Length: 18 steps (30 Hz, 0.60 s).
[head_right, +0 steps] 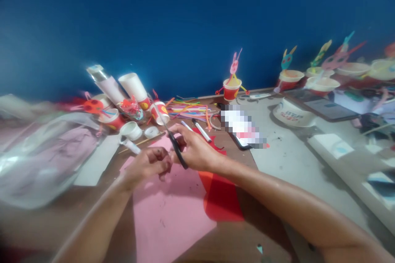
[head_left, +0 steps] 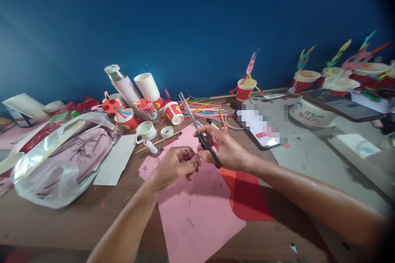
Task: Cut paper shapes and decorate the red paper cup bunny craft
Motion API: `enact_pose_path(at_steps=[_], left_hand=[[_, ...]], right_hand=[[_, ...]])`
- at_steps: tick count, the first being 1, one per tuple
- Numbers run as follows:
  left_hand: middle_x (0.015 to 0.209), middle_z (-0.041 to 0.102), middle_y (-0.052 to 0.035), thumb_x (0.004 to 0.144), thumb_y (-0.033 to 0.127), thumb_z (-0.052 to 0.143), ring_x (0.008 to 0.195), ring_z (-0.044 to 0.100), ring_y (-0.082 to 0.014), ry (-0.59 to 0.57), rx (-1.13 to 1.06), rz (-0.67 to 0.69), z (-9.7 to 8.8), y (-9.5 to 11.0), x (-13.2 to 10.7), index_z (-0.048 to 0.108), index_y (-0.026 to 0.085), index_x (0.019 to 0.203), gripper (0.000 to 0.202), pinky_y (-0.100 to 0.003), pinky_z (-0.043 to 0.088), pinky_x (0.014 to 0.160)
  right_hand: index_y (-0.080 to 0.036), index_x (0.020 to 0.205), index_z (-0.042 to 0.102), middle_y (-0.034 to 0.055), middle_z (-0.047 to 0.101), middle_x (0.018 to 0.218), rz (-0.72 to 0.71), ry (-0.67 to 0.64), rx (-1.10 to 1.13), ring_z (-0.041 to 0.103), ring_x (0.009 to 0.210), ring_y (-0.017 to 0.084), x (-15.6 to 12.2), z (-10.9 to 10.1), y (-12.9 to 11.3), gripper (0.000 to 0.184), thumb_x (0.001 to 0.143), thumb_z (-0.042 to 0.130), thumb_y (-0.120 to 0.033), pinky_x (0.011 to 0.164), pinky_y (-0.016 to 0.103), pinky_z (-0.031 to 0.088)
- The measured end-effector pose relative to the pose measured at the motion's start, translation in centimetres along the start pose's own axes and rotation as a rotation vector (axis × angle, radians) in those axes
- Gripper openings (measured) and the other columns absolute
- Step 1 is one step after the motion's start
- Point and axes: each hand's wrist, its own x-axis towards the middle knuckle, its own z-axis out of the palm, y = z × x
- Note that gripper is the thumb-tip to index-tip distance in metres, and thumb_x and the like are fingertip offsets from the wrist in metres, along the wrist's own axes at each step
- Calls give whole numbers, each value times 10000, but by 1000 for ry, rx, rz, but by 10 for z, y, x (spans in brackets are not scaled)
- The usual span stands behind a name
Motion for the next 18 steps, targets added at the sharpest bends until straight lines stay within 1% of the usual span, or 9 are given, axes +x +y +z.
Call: enact_pose_path(at_steps=[2,6,9,12,15,18], left_hand=[[546,558,6,677,257,629,448,538,-104,1,-7,-2,-1,0,-1,521,142,616,169,-223,412,467],[537,557,9,665,240,631,451,555,-113,16,3,-18,-1,-1,-1,525,141,625,151,-223,417,466],[530,557,11,659,223,638,451,555,-110,19,2,-20,-1,-2,-1,531,138,624,142,-216,415,462],[530,560,18,666,226,649,433,533,-95,47,-63,-4,-1,-4,1,539,138,636,144,-218,431,466],[548,576,17,682,250,660,429,522,-86,116,-179,43,-1,-6,3,552,138,658,157,-216,441,462],[564,593,10,680,273,676,419,529,-87,180,-250,58,-2,-9,5,561,137,667,179,-212,437,444]], right_hand=[[-202,1046,446,-59,484,677,8,17,17,492,595,88,1,0,-1,406,675,564,-88,507,197,394],[-196,1057,444,-40,496,721,5,-2,38,509,633,97,0,2,-2,389,698,581,-128,523,205,412],[-199,1026,448,-36,491,732,-13,7,-15,521,653,102,0,4,-1,387,672,565,-92,521,200,402],[-203,1016,452,-37,503,719,-21,61,-46,504,628,96,0,5,0,385,665,561,-89,515,199,398],[-204,1037,432,-36,515,701,3,125,27,495,606,98,1,6,3,391,679,540,-92,505,201,406],[-202,1032,430,-31,522,716,7,195,90,522,647,111,3,8,7,386,680,537,-84,543,216,427]])
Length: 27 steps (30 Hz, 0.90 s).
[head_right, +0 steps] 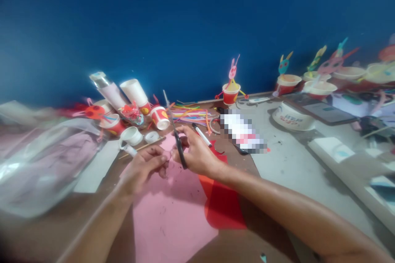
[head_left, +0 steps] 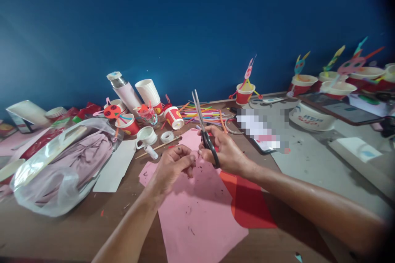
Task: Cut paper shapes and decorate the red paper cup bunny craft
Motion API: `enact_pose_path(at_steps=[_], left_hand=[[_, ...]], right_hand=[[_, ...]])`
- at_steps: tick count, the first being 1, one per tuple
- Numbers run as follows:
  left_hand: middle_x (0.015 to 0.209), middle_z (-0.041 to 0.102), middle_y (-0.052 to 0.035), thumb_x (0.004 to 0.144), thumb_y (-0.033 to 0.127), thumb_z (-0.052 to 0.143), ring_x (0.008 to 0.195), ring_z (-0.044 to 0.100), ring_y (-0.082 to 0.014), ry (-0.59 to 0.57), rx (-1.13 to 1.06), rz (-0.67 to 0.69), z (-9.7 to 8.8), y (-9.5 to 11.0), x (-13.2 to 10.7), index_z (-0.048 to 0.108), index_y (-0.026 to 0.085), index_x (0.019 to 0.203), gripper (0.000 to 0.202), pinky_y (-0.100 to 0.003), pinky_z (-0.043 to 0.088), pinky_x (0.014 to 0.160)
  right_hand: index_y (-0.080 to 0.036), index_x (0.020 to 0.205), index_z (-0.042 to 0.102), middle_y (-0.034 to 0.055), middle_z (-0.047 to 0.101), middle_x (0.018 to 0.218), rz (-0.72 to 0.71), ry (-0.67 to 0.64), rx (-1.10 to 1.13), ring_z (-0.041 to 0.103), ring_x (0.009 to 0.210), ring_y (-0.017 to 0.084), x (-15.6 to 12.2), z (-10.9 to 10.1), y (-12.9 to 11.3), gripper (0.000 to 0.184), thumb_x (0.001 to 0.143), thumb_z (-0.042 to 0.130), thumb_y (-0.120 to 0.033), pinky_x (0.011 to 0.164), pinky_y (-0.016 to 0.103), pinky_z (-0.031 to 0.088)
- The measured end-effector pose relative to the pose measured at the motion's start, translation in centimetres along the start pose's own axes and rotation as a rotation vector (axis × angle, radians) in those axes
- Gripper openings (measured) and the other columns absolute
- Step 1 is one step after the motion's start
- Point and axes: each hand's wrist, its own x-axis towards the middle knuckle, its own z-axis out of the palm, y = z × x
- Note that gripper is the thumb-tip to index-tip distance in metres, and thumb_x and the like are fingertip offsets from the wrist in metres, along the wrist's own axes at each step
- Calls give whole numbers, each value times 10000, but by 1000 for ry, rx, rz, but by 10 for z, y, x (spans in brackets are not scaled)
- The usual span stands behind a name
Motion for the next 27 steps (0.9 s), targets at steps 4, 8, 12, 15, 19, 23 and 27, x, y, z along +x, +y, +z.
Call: enact_pose_path(at_steps=[4,8,12,15,19,23,27], left_hand=[[564,596,8,665,307,701,408,527,-88,8,-25,-11,1,-1,1,587,124,688,216,-220,450,437],[543,586,10,668,287,704,404,516,-79,28,-34,-14,3,1,0,592,119,661,202,-204,431,425],[521,554,34,652,259,701,408,491,-67,122,-182,19,2,4,-1,562,136,629,187,-197,422,434],[560,545,46,651,230,685,440,483,-58,197,-327,82,-1,5,-2,547,146,630,163,-202,437,471],[589,548,42,684,195,648,494,499,-65,232,-380,139,-5,7,-2,563,149,662,99,-215,454,526],[630,569,33,696,189,635,498,515,-71,248,-400,159,-6,7,-1,568,148,664,85,-222,449,512],[638,590,27,690,170,618,484,521,-84,243,-404,168,-6,6,0,571,152,666,55,-236,447,488]], right_hand=[[-201,1043,448,-35,524,718,-8,37,34,535,686,117,0,2,1,407,679,584,-82,584,219,428],[-202,1089,436,-26,522,738,23,0,85,519,685,124,-2,1,0,443,705,657,-176,577,228,421],[-220,1101,443,-20,487,779,34,-90,71,485,705,126,-5,1,2,386,780,625,-334,623,249,419],[-220,1055,473,-6,480,831,44,-183,-17,466,733,131,-9,3,6,331,805,593,-401,648,252,413],[-214,1021,476,0,477,832,47,-275,-56,456,734,136,-13,9,10,323,811,578,-436,642,248,404],[-209,995,458,-12,455,783,83,-327,-56,418,666,115,-14,12,12,330,814,563,-464,592,230,374],[-213,1012,462,-8,468,784,88,-370,-32,400,642,109,-14,14,12,361,814,541,-504,562,225,352]])
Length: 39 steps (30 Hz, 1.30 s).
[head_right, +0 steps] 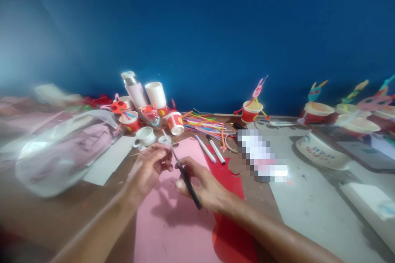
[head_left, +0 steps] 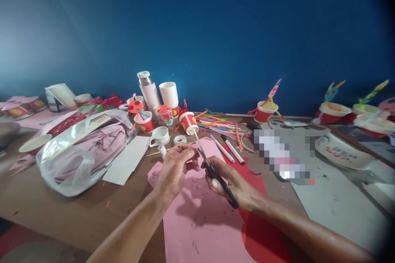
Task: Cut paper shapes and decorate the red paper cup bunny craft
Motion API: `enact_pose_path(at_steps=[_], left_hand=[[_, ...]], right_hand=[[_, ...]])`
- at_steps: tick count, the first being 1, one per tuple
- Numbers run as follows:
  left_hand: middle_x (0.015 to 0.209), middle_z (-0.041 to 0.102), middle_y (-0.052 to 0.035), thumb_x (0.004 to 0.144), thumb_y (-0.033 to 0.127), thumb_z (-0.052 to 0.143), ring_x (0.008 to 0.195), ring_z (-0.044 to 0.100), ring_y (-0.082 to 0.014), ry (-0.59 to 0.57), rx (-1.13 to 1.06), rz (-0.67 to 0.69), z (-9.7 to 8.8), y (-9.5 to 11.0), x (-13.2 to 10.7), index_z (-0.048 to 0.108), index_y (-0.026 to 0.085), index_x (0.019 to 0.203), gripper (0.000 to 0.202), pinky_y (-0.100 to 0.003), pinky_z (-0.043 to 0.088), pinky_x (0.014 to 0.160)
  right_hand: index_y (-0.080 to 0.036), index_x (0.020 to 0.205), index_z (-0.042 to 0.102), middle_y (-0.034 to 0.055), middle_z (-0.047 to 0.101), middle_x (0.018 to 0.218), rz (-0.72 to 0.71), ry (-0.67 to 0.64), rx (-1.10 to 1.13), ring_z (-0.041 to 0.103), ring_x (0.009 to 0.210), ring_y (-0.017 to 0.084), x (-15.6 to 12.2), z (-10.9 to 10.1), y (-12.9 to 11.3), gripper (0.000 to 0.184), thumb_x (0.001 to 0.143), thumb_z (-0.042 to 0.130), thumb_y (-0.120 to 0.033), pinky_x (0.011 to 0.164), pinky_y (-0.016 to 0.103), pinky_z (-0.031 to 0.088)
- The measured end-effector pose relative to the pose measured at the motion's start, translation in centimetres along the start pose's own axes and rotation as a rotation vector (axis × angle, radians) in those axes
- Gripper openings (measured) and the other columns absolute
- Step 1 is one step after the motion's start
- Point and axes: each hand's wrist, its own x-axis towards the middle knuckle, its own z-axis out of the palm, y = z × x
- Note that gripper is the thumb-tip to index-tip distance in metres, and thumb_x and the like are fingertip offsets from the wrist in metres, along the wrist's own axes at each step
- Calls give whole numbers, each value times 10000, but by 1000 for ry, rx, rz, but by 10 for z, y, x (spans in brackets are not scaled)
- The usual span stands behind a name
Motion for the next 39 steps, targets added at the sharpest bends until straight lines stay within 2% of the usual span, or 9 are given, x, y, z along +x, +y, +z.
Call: enact_pose_path(at_steps=[10,19,39], left_hand=[[548,569,21,684,193,614,493,531,-106,2,73,12,2,-1,1,581,141,667,63,-246,462,483],[551,583,7,650,208,640,465,535,-102,17,66,-19,3,0,0,563,128,671,113,-243,478,470],[580,580,12,654,181,644,457,528,-88,-1,49,-30,0,-1,4,592,127,650,75,-239,494,455]], right_hand=[[-218,1055,472,0,484,821,15,-30,31,418,663,112,-1,0,0,347,823,552,-462,588,228,363],[-199,1074,472,5,497,815,-22,-22,26,433,674,113,-1,-2,6,377,830,541,-479,598,232,367],[-205,1092,498,-6,485,784,11,-23,94,430,660,101,-2,-4,10,381,819,570,-461,588,222,376]])
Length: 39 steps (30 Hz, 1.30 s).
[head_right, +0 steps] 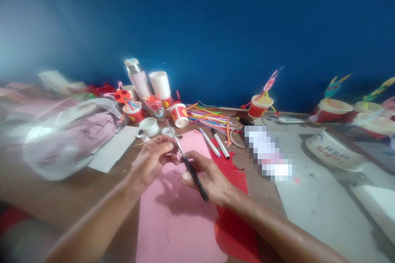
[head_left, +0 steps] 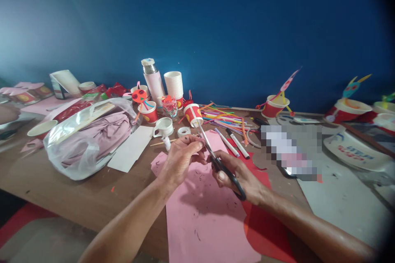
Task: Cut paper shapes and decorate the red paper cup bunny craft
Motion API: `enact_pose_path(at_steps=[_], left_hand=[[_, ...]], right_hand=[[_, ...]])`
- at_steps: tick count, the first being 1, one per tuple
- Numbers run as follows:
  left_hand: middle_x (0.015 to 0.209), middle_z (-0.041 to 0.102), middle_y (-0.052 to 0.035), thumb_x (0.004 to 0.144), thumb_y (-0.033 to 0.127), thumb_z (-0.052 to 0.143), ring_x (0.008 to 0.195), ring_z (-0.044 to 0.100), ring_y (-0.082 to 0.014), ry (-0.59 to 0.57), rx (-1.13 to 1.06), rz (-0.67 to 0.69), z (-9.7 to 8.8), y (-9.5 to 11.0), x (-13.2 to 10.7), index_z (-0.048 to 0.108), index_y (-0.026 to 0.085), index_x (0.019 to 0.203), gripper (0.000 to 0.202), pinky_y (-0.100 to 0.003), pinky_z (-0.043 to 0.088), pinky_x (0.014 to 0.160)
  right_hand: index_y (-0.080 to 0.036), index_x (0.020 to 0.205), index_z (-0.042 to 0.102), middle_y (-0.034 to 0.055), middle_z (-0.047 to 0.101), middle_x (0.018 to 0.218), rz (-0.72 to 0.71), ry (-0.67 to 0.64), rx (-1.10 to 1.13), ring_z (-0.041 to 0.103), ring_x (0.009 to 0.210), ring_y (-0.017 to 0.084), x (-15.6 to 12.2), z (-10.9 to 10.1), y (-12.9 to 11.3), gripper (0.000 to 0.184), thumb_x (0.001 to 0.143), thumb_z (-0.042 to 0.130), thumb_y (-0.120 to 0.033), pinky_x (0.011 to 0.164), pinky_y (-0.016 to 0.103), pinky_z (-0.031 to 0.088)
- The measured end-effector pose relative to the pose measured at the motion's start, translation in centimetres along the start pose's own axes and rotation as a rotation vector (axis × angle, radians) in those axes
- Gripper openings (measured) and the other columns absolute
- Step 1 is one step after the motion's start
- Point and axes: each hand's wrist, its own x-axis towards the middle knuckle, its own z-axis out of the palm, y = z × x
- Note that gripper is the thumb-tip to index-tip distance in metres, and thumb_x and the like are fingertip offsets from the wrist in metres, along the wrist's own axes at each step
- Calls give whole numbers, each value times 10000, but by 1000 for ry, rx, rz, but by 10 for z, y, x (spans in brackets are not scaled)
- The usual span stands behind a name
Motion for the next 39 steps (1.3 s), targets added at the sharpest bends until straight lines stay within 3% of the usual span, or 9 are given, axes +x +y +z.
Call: enact_pose_path(at_steps=[24,39], left_hand=[[594,586,9,642,186,656,469,546,-98,-38,25,-39,-5,5,2,582,125,653,97,-250,505,462],[561,595,-5,605,192,672,410,548,-97,-57,128,-68,-9,15,3,599,108,639,117,-243,488,451]], right_hand=[[-181,1014,500,-21,455,697,48,0,36,412,572,89,0,0,-9,363,808,573,-470,523,214,368],[-167,1048,528,-6,501,716,112,-8,-4,452,576,94,0,-7,-10,442,744,646,-465,518,222,414]])
